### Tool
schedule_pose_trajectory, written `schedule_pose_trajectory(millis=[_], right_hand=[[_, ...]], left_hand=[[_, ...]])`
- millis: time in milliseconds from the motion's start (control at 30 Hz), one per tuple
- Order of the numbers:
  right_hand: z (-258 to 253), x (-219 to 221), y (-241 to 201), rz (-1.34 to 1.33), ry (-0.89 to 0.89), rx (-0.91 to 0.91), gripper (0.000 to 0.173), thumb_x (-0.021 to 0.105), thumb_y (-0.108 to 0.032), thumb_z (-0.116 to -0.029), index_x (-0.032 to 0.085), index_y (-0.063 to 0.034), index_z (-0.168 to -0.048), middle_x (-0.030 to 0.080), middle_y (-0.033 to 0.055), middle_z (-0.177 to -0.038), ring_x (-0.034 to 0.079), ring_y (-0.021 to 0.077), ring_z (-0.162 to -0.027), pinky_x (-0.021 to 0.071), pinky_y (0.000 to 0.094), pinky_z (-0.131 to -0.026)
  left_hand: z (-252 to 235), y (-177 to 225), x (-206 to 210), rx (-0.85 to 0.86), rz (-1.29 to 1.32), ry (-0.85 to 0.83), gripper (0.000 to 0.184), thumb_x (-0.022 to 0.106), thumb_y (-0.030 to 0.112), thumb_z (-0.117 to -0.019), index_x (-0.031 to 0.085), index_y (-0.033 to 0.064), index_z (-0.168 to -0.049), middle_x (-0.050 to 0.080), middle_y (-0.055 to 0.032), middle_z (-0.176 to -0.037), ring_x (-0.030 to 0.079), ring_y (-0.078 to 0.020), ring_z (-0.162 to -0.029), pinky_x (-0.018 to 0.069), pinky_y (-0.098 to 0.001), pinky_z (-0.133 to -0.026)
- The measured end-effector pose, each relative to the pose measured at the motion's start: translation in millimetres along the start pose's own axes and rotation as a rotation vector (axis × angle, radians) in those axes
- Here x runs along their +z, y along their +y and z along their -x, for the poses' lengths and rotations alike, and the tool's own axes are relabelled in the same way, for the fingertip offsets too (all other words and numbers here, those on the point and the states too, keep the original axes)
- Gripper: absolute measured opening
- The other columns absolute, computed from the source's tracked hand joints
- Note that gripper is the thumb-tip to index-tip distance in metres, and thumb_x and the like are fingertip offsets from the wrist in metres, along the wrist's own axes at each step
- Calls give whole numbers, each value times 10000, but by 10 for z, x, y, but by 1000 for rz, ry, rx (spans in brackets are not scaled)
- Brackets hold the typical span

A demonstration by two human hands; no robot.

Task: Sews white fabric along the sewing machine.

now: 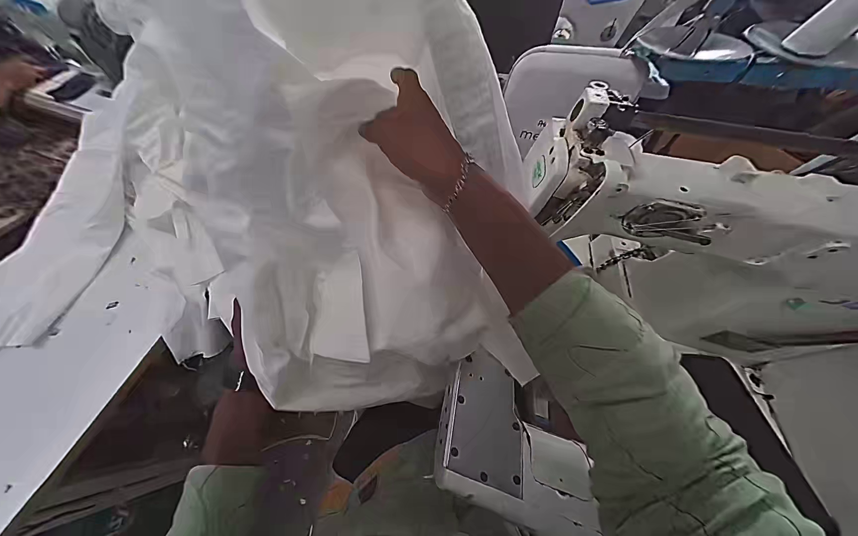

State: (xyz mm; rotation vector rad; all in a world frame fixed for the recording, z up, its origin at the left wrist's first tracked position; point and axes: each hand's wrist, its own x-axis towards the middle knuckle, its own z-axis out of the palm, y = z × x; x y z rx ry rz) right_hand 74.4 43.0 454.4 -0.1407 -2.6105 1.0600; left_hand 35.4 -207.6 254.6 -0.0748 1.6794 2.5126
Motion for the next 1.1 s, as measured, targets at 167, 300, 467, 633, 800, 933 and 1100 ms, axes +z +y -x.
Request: schedule_pose_trajectory(millis=[167, 300, 467, 633, 800, 933, 1100], right_hand=[[1098, 839, 619, 91, -307, 4, 908, 806, -358, -851, 378, 30, -1552, 426, 243, -1577, 415, 367, -1469, 292, 529, -1221], [1474, 1192, 926, 65, -129, -20, 168, 650, -32, -888, 704, 80, -1001, 714, 247, -912, 716, 380, -888, 535, 558, -804], [1628, 301, 524, -242, 322, -176, 147, 552, -81, -962, 677, -4, -967, 674, -70, -842, 596, -130, -794, 505, 58, -742], [1914, 106, 149, -360, 342, -298, 52, 628, -110, -948, 679, -101, -940, 690, -130, -887, 614, -123, -845, 514, 52, -766], [2403, -906, 903, 22, 459, -153, 44, 695, -274, -959, 737, -276, -968, 708, -233, -922, 635, -133, -843, 526, 70, -754], [2398, -868, 747, 417, 664, -77, 463, 611, -321, -1010, 649, 45, -1291, 613, 227, -1343, 553, 237, -1278, 427, 440, -1071], [2007, 538, 34, 596, 431, -427, 460, 568, -320, -992, 593, -176, -1428, 672, 148, -1326, 631, 327, -1232, 434, 587, -973]], left_hand=[[708, -388, -326, -210, 270, -419, 494, 776, 391, -856, 597, 131, -1236, 744, 3, -1105, 710, -116, -1046, 587, -339, -934], [773, 235, -159, 11, 165, -538, 304, 816, 79, -771, 788, 184, -1054, 789, 58, -986, 735, -27, -917, 608, -231, -852], [220, 725, -334, 761, -559, 49, 747, 811, 313, -855, 471, -47, -1414, 587, -142, -1379, 567, -163, -1247, 492, -370, -1005], [628, -262, 408, 955, -1010, -107, 665, 709, 247, -843, 538, -141, -1356, 531, -359, -1422, 508, -512, -1343, 402, -650, -1094], [319, 730, -252, 462, -734, -556, 177, 672, 132, -881, 706, 93, -1050, 723, 106, -924, 662, 75, -846, 560, -133, -786], [517, 1403, -71, 444, -543, -1027, 240, 663, 319, -978, 707, 292, -1212, 718, 188, -1073, 657, 78, -976, 554, -124, -855], [691, 1448, -825, 305, -103, -380, 316, 314, 152, -1109, 610, 44, -1105, 711, -2, -1044, 661, -45, -1033, 546, -230, -916]])
